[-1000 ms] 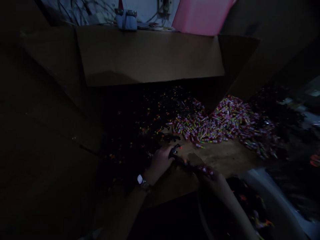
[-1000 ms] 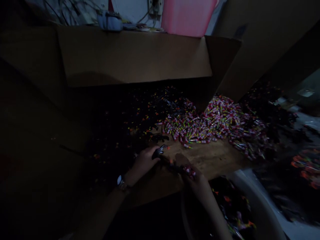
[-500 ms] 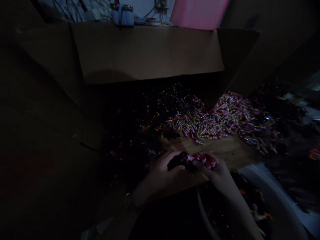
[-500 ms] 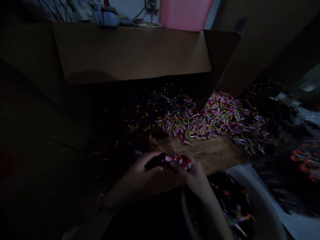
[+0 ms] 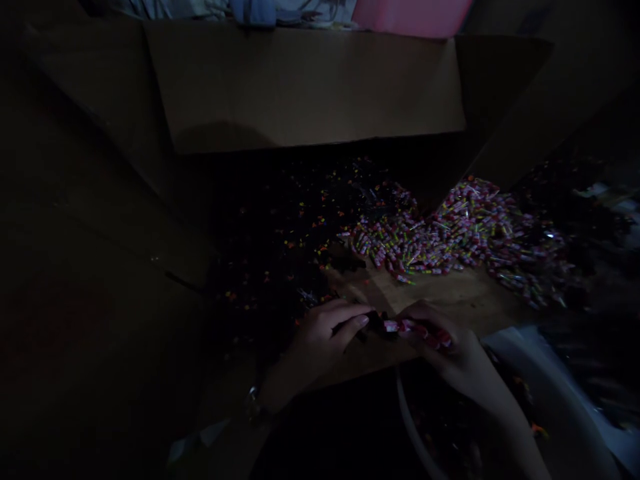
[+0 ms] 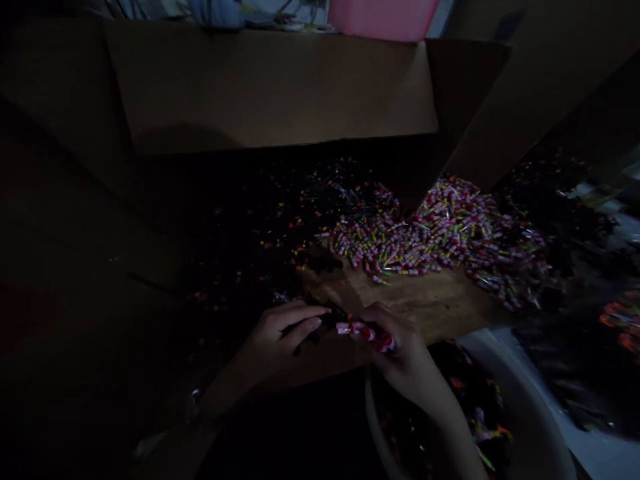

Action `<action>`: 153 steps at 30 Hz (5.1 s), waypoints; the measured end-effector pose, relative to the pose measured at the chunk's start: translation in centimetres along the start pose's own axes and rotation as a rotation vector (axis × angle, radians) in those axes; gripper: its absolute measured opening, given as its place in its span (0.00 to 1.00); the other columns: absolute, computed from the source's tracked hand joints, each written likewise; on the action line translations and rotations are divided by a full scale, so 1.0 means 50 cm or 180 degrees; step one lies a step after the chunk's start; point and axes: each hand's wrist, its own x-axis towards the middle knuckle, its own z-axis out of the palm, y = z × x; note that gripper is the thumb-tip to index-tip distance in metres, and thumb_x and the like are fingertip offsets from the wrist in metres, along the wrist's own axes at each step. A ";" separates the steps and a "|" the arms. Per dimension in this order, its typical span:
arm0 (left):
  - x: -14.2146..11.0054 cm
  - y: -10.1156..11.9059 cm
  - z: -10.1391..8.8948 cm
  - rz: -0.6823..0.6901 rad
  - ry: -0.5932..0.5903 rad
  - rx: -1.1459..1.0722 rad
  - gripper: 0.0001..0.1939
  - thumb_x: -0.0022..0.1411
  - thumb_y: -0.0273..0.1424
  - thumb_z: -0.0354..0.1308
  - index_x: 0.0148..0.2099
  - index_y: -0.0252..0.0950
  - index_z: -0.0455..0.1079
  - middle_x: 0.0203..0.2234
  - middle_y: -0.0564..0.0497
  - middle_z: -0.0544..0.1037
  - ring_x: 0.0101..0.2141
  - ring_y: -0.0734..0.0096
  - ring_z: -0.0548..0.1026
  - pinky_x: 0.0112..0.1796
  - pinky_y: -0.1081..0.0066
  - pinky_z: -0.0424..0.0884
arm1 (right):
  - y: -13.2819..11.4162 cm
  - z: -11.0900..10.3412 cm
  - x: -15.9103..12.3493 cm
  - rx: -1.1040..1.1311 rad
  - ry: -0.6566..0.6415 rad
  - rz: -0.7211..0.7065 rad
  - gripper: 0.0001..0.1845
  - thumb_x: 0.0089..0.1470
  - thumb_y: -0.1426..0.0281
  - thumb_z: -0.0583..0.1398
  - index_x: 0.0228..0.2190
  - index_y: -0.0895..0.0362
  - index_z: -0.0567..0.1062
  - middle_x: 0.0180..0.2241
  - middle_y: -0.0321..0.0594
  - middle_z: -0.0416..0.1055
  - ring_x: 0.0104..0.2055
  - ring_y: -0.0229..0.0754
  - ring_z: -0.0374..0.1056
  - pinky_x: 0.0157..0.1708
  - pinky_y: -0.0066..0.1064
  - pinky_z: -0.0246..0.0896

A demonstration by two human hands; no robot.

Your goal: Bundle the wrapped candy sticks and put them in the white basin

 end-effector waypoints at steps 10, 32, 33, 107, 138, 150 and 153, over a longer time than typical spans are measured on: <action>0.000 -0.001 -0.014 0.0197 -0.0298 -0.0097 0.13 0.64 0.30 0.53 0.48 0.39 0.73 0.35 0.50 0.79 0.34 0.75 0.75 0.36 0.75 0.70 | 0.003 -0.005 -0.005 -0.0102 -0.0226 -0.0405 0.11 0.56 0.73 0.56 0.42 0.51 0.70 0.38 0.38 0.72 0.39 0.40 0.70 0.36 0.27 0.63; 0.072 -0.120 0.077 0.0738 -0.1219 0.1912 0.20 0.59 0.31 0.58 0.54 0.43 0.65 0.51 0.48 0.71 0.56 0.54 0.60 0.57 0.42 0.42 | 0.206 0.006 -0.048 -0.0463 0.0359 0.0456 0.13 0.53 0.65 0.58 0.39 0.55 0.74 0.43 0.46 0.72 0.43 0.49 0.70 0.41 0.37 0.64; 0.078 -0.128 0.081 0.0721 -0.1292 0.1883 0.19 0.58 0.31 0.59 0.53 0.42 0.67 0.49 0.48 0.73 0.54 0.55 0.63 0.57 0.43 0.44 | 0.210 0.005 -0.048 -0.0514 0.0399 0.0526 0.13 0.53 0.64 0.58 0.39 0.56 0.75 0.41 0.45 0.72 0.42 0.49 0.70 0.39 0.36 0.65; 0.232 -0.209 0.046 0.0259 -0.0385 0.1647 0.20 0.55 0.19 0.52 0.50 0.35 0.69 0.47 0.43 0.70 0.47 0.61 0.70 0.49 0.64 0.66 | 0.085 0.067 -0.040 0.0372 0.0526 0.0964 0.12 0.53 0.60 0.59 0.37 0.53 0.67 0.31 0.39 0.74 0.32 0.43 0.70 0.33 0.30 0.64; 0.018 -0.028 -0.006 0.0836 -0.0072 0.0192 0.12 0.62 0.27 0.55 0.48 0.36 0.73 0.39 0.46 0.77 0.41 0.69 0.74 0.44 0.69 0.70 | 0.037 0.036 0.017 0.0791 -0.0113 0.0550 0.13 0.52 0.60 0.61 0.34 0.56 0.77 0.32 0.40 0.77 0.34 0.42 0.72 0.33 0.29 0.65; 0.010 -0.039 -0.024 0.0385 -0.0713 -0.0203 0.12 0.64 0.29 0.54 0.47 0.36 0.74 0.36 0.47 0.77 0.38 0.71 0.73 0.40 0.73 0.68 | 0.036 0.091 0.004 0.0663 0.0558 0.0401 0.10 0.50 0.60 0.63 0.29 0.55 0.77 0.29 0.40 0.78 0.31 0.42 0.74 0.32 0.30 0.68; 0.005 -0.053 -0.008 0.0242 -0.0928 -0.0347 0.12 0.63 0.30 0.54 0.47 0.37 0.74 0.38 0.47 0.77 0.39 0.70 0.74 0.41 0.72 0.68 | 0.036 0.098 -0.004 0.0574 0.0598 0.0399 0.10 0.51 0.61 0.62 0.30 0.55 0.77 0.30 0.40 0.78 0.32 0.42 0.74 0.33 0.31 0.68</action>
